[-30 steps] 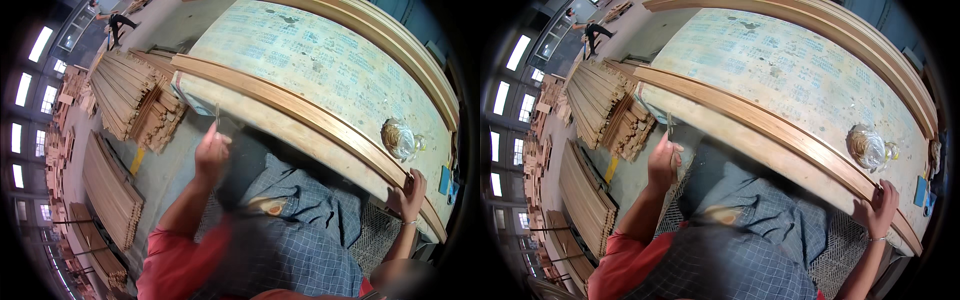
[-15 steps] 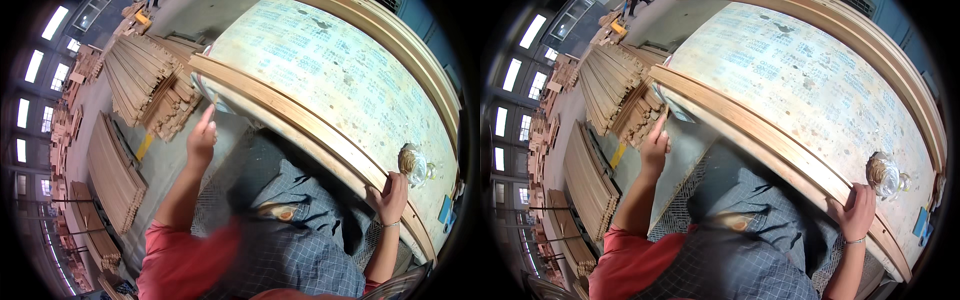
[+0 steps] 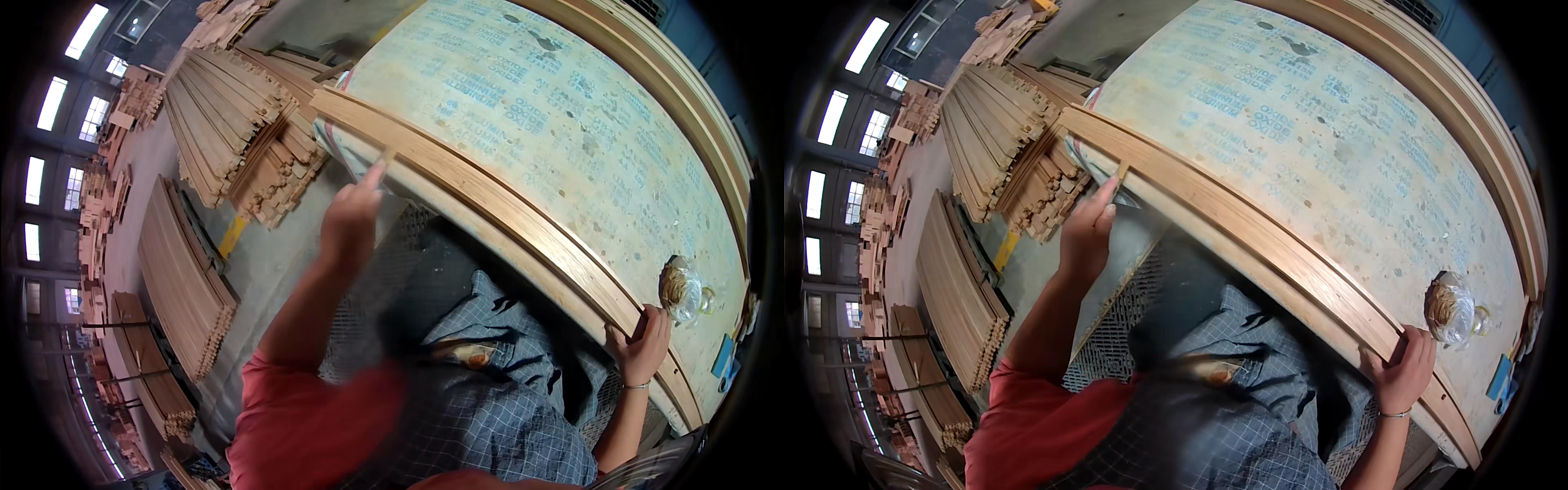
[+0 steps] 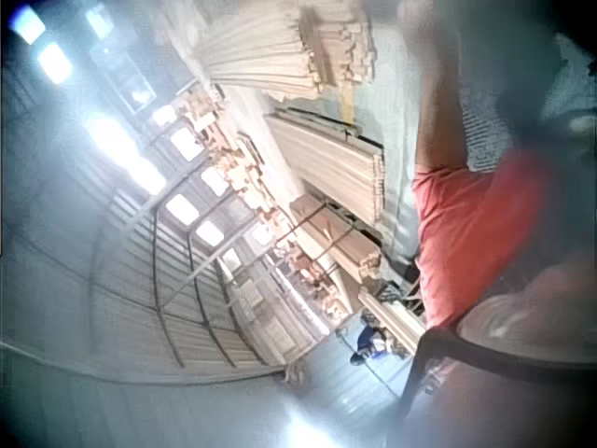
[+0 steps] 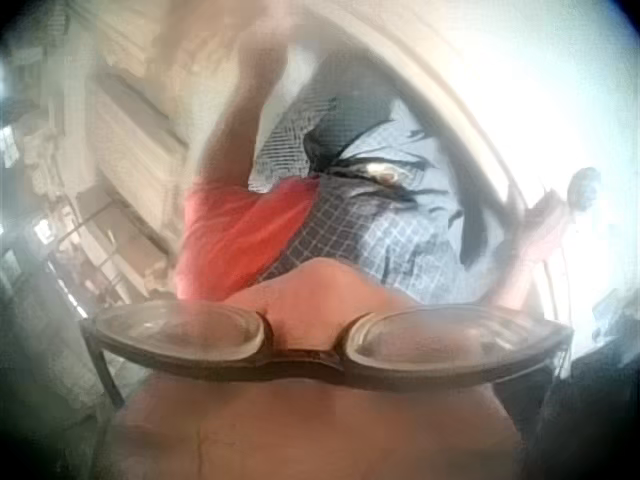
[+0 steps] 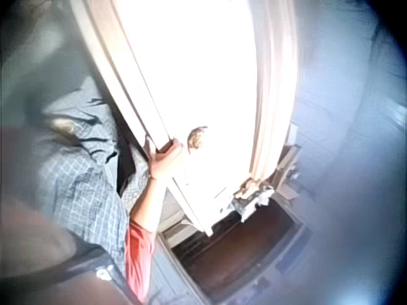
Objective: The person uses a chisel to shave and smooth the edges of a long wooden plank on a workbench. They repeatedly scrape along the plank's length, flip it over, and continue shaving the opposite side before stacking the finished piece.
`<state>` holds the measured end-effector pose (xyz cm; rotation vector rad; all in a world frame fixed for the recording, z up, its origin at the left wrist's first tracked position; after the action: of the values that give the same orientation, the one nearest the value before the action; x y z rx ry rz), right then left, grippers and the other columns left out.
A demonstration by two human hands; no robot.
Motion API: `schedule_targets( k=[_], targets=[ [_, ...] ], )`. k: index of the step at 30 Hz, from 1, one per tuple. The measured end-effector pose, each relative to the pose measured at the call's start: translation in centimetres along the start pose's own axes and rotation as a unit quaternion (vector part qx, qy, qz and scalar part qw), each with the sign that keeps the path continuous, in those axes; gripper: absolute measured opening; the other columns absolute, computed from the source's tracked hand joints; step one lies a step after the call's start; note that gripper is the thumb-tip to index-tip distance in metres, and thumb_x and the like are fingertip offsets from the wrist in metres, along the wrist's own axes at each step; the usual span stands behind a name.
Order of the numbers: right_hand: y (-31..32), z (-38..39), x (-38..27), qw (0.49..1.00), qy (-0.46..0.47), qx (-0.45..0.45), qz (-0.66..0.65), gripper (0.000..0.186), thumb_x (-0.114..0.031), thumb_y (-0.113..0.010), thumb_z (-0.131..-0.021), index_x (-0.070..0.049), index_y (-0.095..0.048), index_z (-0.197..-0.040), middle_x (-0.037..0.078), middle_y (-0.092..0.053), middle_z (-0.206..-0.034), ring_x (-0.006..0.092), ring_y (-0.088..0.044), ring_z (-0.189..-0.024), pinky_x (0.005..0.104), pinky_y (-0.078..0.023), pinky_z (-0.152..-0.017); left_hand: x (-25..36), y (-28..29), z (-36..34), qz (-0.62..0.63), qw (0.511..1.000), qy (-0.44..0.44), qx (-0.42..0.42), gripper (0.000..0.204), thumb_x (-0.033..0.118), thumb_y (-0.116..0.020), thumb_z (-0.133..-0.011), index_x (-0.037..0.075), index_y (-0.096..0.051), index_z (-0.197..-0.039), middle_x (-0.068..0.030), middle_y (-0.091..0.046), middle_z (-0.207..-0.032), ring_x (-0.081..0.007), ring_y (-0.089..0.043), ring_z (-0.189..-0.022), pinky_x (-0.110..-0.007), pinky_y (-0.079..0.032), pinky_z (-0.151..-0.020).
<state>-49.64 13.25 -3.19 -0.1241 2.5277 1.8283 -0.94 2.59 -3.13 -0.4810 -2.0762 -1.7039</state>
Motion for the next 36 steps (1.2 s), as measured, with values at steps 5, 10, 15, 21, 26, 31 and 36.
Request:
schedule_targets(
  k=[5,10,15,21,26,31,36],
  targets=[
    [0.3,-0.2,-0.5,1.0,0.008,0.005,0.01,0.068,-0.029,-0.087,-0.058,-0.005,-0.056,-0.113,0.017,-0.057,-0.101,0.0387,-0.055,-0.097,0.045,-0.046,-0.086,1.8,-0.4,-1.1,-0.031,0.998,-0.04,0.044,0.042,0.01,-0.053,-0.097,0.016,-0.057,-0.139,-0.0135,-0.062,-0.096,-0.0279,-0.059,-0.088,-0.035,-0.048,-0.083],
    [0.3,-0.3,-0.6,1.0,-0.001,0.005,0.01,0.068,-0.027,-0.088,-0.056,-0.004,-0.057,-0.111,0.016,-0.057,-0.1,0.0386,-0.055,-0.096,0.0452,-0.046,-0.084,1.0,-1.7,-3.7,-0.038,0.992,-0.077,0.096,0.045,0.007,-0.053,-0.097,0.014,-0.054,-0.141,-0.0132,-0.059,-0.091,-0.0282,-0.055,-0.081,-0.037,-0.047,-0.078],
    [0.2,-0.3,-0.8,1.0,-0.018,-0.003,0.011,0.068,-0.028,-0.088,-0.056,-0.004,-0.057,-0.111,0.016,-0.057,-0.1,0.0384,-0.055,-0.096,0.0449,-0.046,-0.084,0.2,-2.6,-3.3,0.006,0.99,-0.074,0.117,0.046,0.006,-0.052,-0.097,0.015,-0.053,-0.142,-0.0143,-0.06,-0.094,-0.029,-0.057,-0.085,-0.037,-0.048,-0.081],
    [0.2,-0.1,-0.5,1.0,-0.008,-0.001,0.008,0.069,-0.028,-0.088,-0.056,-0.004,-0.057,-0.113,0.017,-0.058,-0.103,0.0391,-0.055,-0.097,0.0454,-0.046,-0.086,-2.7,-2.0,-3.3,0.183,0.971,0.05,0.142,0.049,0.008,-0.056,-0.093,0.002,-0.049,-0.142,-0.0177,-0.064,-0.108,-0.0222,-0.064,-0.082,-0.032,-0.052,-0.078],
    [0.2,-0.2,-0.6,1.0,0.004,0.01,0.012,0.069,-0.027,-0.088,-0.056,-0.004,-0.057,-0.113,0.017,-0.058,-0.103,0.0397,-0.055,-0.098,0.046,-0.045,-0.087,-4.0,-1.4,-4.6,0.115,0.975,-0.003,0.191,0.04,0.004,-0.053,-0.098,0.006,-0.057,-0.137,-0.0103,-0.062,-0.104,-0.0148,-0.063,-0.083,-0.028,-0.051,-0.074],
    [0.0,0.0,-0.2,1.0,-0.011,-0.001,0.01,0.069,-0.029,-0.088,-0.057,-0.004,-0.057,-0.114,0.018,-0.057,-0.103,0.0398,-0.055,-0.098,0.0461,-0.045,-0.087,-3.9,-2.2,-5.8,-0.066,0.965,-0.087,0.24,0.044,0.006,-0.061,-0.093,0.017,-0.061,-0.135,-0.0133,-0.06,-0.092,-0.0297,-0.058,-0.086,-0.038,-0.047,-0.084],
    [0.0,0.1,-0.1,1.0,0.008,0.009,0.011,0.068,-0.029,-0.087,-0.058,-0.004,-0.057,-0.113,0.018,-0.057,-0.102,0.0398,-0.055,-0.097,0.0462,-0.045,-0.085,-4.7,-2.9,-4.4,-0.109,0.964,-0.071,0.233,0.047,0.004,-0.062,-0.089,0.018,-0.063,-0.134,-0.0092,-0.055,-0.084,-0.0303,-0.053,-0.081,-0.04,-0.047,-0.077]
  ],
)
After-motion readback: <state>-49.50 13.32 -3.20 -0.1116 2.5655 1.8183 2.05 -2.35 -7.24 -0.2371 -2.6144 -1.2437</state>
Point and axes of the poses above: each hand's wrist, its own z-axis away from the middle knuckle, its own y-axis out of the back of the hand, x = y × z, the point moved 3 cm from there along -z, towards the middle knuckle
